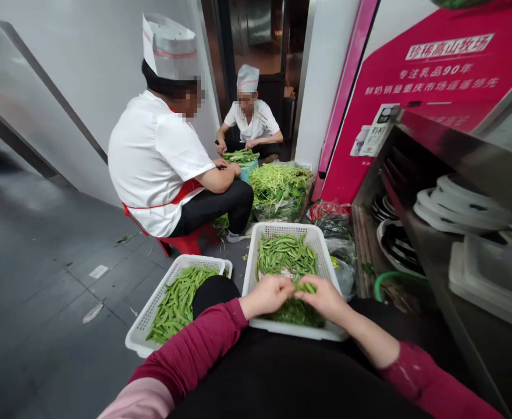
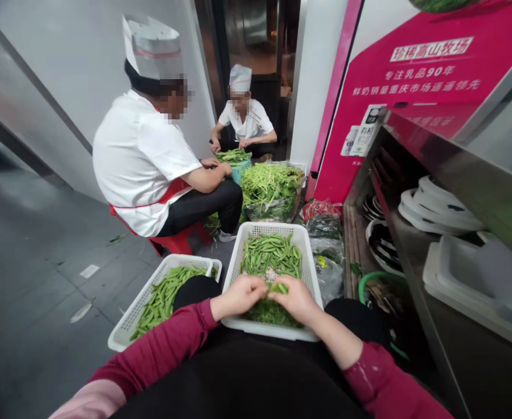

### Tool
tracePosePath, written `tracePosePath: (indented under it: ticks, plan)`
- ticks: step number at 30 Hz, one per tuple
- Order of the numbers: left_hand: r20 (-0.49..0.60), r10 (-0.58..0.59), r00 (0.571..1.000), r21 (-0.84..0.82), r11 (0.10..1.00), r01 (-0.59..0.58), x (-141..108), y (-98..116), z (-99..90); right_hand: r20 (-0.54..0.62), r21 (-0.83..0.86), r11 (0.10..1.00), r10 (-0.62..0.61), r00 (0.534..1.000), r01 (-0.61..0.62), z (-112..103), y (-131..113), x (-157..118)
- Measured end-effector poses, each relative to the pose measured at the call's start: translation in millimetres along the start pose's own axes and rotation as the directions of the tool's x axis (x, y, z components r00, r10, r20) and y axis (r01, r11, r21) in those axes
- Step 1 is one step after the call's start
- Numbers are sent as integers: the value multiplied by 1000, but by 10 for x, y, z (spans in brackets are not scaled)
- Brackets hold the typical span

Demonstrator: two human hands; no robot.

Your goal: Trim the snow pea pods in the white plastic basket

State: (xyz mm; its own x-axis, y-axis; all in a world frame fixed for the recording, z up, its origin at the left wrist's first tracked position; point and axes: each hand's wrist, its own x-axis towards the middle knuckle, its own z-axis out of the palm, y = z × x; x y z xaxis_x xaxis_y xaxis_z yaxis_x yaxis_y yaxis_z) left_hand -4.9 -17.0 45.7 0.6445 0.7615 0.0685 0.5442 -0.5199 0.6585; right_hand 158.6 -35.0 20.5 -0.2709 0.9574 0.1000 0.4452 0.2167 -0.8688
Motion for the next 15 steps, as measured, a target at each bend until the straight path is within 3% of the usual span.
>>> tracePosePath:
  ticks: [1, 3, 5, 6, 7, 8, 9, 10, 12, 15]
  plan:
    - [-75, -50, 996, -71, 996, 45, 17, -5, 26, -90, 195, 974, 133, 987, -114, 34, -1, 25]
    - [-144, -156, 977, -108, 984, 141, 41, -51, 85, -191, 561, 803, 363, 912, -203, -17, 34, 95]
    - [-76, -231, 970, 16, 972, 233, 32, -160, 143, -291, 746, 656, 472, 832, -112, -257, 121, 181]
    - [-6, -271, 963, 120, 955, 270, 14, -234, 170, -367, 753, 656, 483, 795, -50, -430, 178, 222]
    - [67, -315, 947, 230, 928, 292, -10, -314, 195, -441, 704, 710, 458, 772, -20, -615, 238, 256]
    - [127, -359, 925, 329, 895, 302, -38, -393, 218, -484, 565, 823, 393, 782, -64, -789, 296, 282]
    - [164, -393, 905, 403, 864, 302, -63, -464, 240, -480, 336, 928, 316, 818, -161, -929, 351, 302]
    - [184, -409, 894, 450, 844, 293, -82, -519, 261, -439, 104, 966, 260, 860, -238, -1018, 399, 318]
    - [194, -384, 903, 479, 840, 254, -94, -571, 302, -311, -254, 915, 231, 922, -314, -1008, 478, 346]
    - [210, -325, 922, 474, 858, 195, -61, -523, 351, -136, -539, 776, 302, 944, -326, -606, 575, 412]
